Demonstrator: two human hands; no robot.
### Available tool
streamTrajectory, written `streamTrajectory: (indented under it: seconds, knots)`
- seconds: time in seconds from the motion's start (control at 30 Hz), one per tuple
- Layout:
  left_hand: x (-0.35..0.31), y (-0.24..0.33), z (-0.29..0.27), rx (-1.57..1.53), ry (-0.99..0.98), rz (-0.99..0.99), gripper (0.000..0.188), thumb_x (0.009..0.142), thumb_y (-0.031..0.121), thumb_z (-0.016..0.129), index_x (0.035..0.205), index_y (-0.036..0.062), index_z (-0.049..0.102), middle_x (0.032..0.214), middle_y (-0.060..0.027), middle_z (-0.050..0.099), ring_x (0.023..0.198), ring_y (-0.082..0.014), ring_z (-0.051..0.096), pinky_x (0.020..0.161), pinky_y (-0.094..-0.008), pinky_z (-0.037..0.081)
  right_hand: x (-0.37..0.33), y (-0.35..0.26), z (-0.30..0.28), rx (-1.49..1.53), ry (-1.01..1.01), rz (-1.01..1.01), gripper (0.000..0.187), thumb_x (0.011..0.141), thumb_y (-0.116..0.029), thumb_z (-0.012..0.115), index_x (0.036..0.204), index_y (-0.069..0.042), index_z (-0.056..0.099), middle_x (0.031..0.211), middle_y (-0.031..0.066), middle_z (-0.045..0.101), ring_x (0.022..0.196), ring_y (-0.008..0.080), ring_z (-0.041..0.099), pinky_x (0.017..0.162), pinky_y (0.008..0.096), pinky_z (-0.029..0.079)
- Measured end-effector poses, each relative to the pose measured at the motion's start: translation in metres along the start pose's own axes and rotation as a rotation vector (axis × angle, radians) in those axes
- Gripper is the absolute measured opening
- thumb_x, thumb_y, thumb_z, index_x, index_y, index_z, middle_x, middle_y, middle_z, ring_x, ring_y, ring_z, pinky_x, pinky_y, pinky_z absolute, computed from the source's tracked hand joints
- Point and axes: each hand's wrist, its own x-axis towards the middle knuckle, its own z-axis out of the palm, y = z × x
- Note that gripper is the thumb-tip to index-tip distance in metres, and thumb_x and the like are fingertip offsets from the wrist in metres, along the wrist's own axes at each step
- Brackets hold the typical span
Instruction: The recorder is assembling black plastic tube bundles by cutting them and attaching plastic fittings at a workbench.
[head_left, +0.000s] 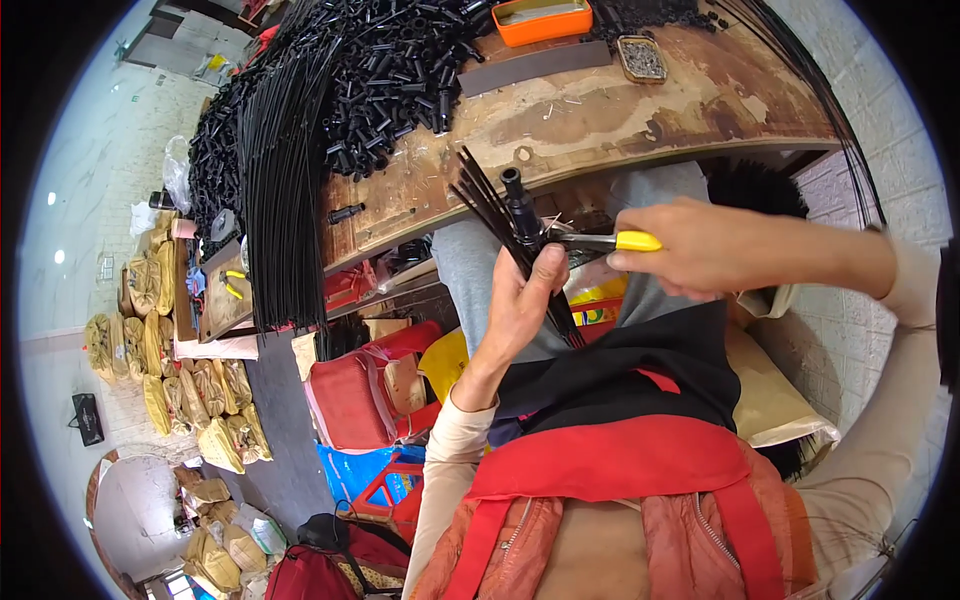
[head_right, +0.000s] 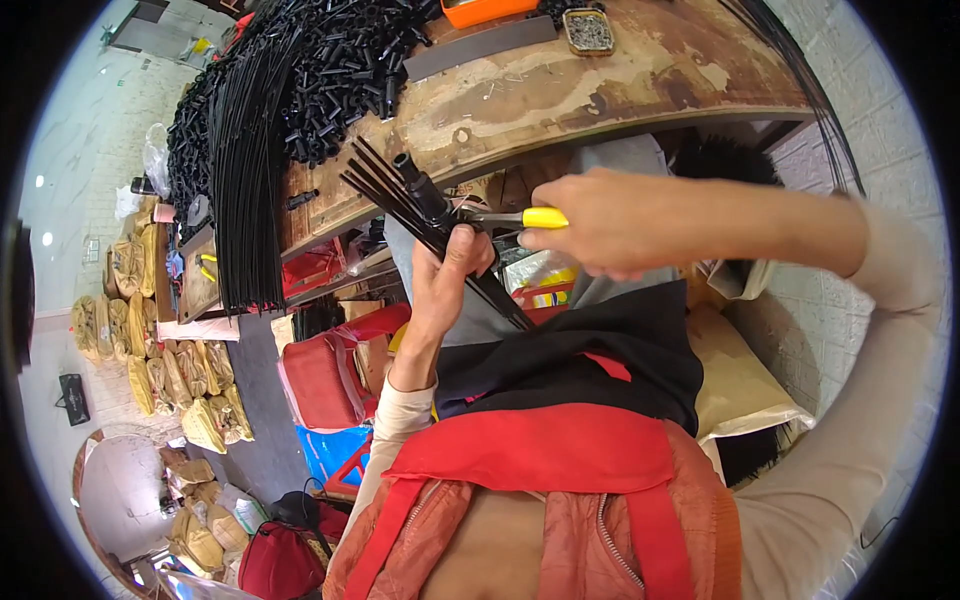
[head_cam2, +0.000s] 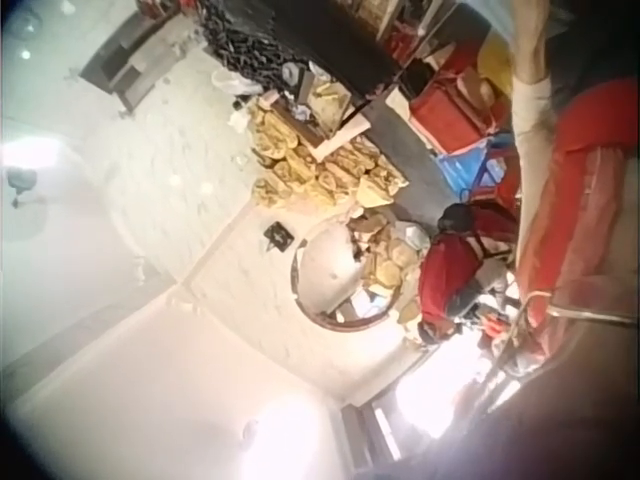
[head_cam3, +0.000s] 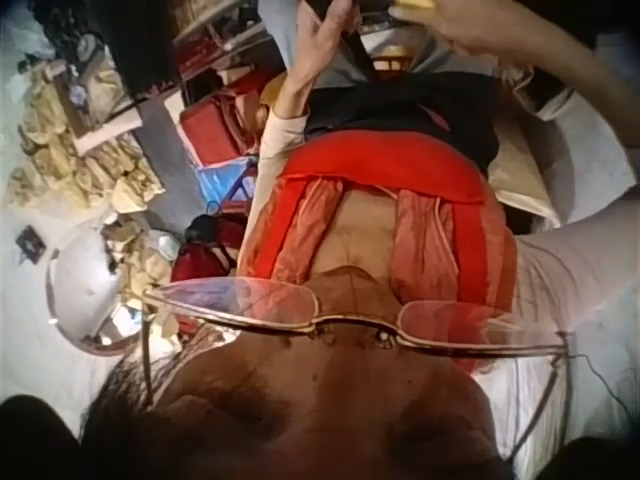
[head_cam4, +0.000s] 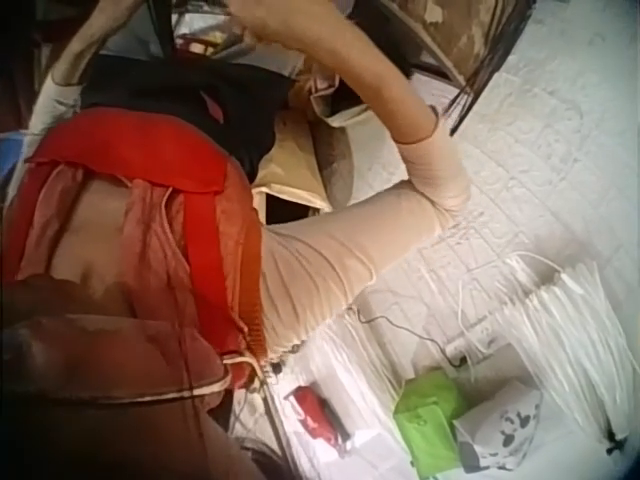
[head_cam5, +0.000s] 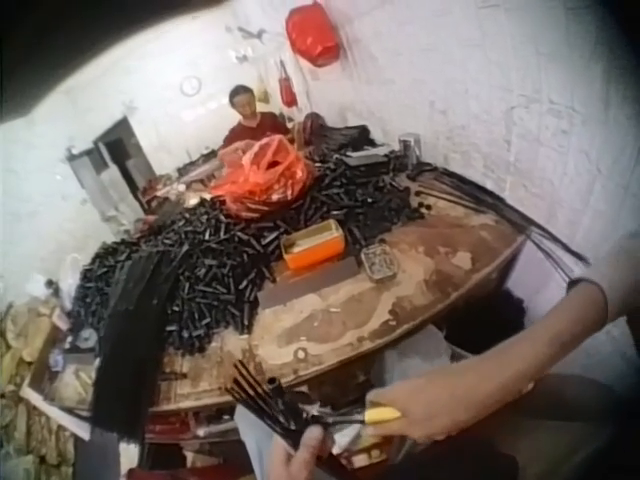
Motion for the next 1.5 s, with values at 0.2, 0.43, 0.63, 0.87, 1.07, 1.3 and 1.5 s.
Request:
streamTrajectory:
  seconds: [0.2, 0.43, 0.63, 0.87, 1.07, 1.3, 1.5]
  knots:
    - [-0.004, 0.010, 0.005, -0.213, 0.235, 0.062, 0.026, 0.098, 0.019, 0.057, 0.116, 0.0013, 0.049, 0.070, 0.0027, 0.045, 0.059, -0.0055, 0.041, 0.052, -0.0215, 0.034, 0.029, 0.051, 0.045, -0.195, 0.516, -0.574, 0.039, 0.091, -0.016, 0.058, 0.129, -0.009, 0.052, 0.091, 0.0152, 0.058, 0.088, 0.0318, 0.058, 0.078, 0.0384, 0.047]
    - [-0.006, 0.002, 0.000, -0.212, 0.093, -0.013, 0.021, 0.097, 0.016, 0.059, 0.081, 0.0060, 0.050, 0.064, 0.0040, 0.046, 0.055, -0.0048, 0.040, 0.049, -0.0220, 0.034, 0.033, 0.053, 0.042, -0.492, 0.802, -0.633, 0.062, 0.080, 0.001, 0.061, 0.138, -0.013, 0.047, 0.113, 0.0145, 0.052, 0.103, 0.0345, 0.053, 0.087, 0.0411, 0.045]
    - [-0.008, 0.000, 0.000, -0.206, 0.063, -0.026, 0.018, 0.096, 0.015, 0.060, 0.083, 0.0050, 0.053, 0.064, 0.0045, 0.047, 0.056, -0.0043, 0.040, 0.050, -0.0217, 0.034, 0.031, 0.055, 0.044, -0.439, 0.847, -0.675, 0.062, 0.080, 0.002, 0.060, 0.139, -0.013, 0.047, 0.114, 0.0149, 0.051, 0.106, 0.0348, 0.052, 0.089, 0.0420, 0.046]
    - [-0.011, 0.001, 0.004, -0.177, 0.098, -0.047, 0.021, 0.094, 0.016, 0.063, 0.098, 0.0056, 0.045, 0.068, 0.0012, 0.042, 0.054, -0.0084, 0.037, 0.049, -0.0248, 0.032, 0.025, 0.051, 0.042, -0.451, 0.824, -0.662, 0.061, 0.081, 0.000, 0.062, 0.138, -0.014, 0.048, 0.109, 0.0142, 0.054, 0.102, 0.0332, 0.054, 0.083, 0.0416, 0.048]
    - [-0.006, 0.000, 0.008, -0.160, 0.096, -0.048, 0.022, 0.094, 0.016, 0.063, 0.098, 0.0056, 0.045, 0.069, 0.0006, 0.043, 0.056, -0.0084, 0.039, 0.050, -0.0245, 0.033, 0.011, 0.057, 0.017, -0.749, 0.772, -0.599, 0.059, 0.079, -0.014, 0.069, 0.136, -0.013, 0.049, 0.082, 0.0090, 0.057, 0.078, 0.0272, 0.060, 0.064, 0.0369, 0.047]
    - [-0.011, 0.020, -0.003, -0.117, -0.021, -0.135, 0.012, 0.089, 0.011, 0.067, 0.092, 0.0061, 0.056, 0.076, 0.0050, 0.050, 0.067, -0.0041, 0.043, 0.058, -0.0227, 0.039, 0.006, 0.033, 0.022, 0.555, -0.258, -0.170, 0.054, 0.079, -0.005, 0.074, 0.123, 0.000, 0.043, 0.065, 0.0037, 0.054, 0.053, 0.0111, 0.056, 0.049, 0.0243, 0.043]
    - [-0.001, 0.010, 0.001, 0.086, 0.066, -0.036, 0.050, 0.085, 0.031, 0.073, 0.115, -0.0031, 0.054, 0.094, -0.0098, 0.062, 0.089, -0.0143, 0.054, 0.079, -0.0332, 0.047, 0.030, 0.067, 0.050, -0.362, 0.730, -0.677, 0.049, 0.084, 0.000, 0.058, 0.131, 0.001, 0.045, 0.099, 0.0157, 0.058, 0.090, 0.0261, 0.060, 0.076, 0.0335, 0.047]
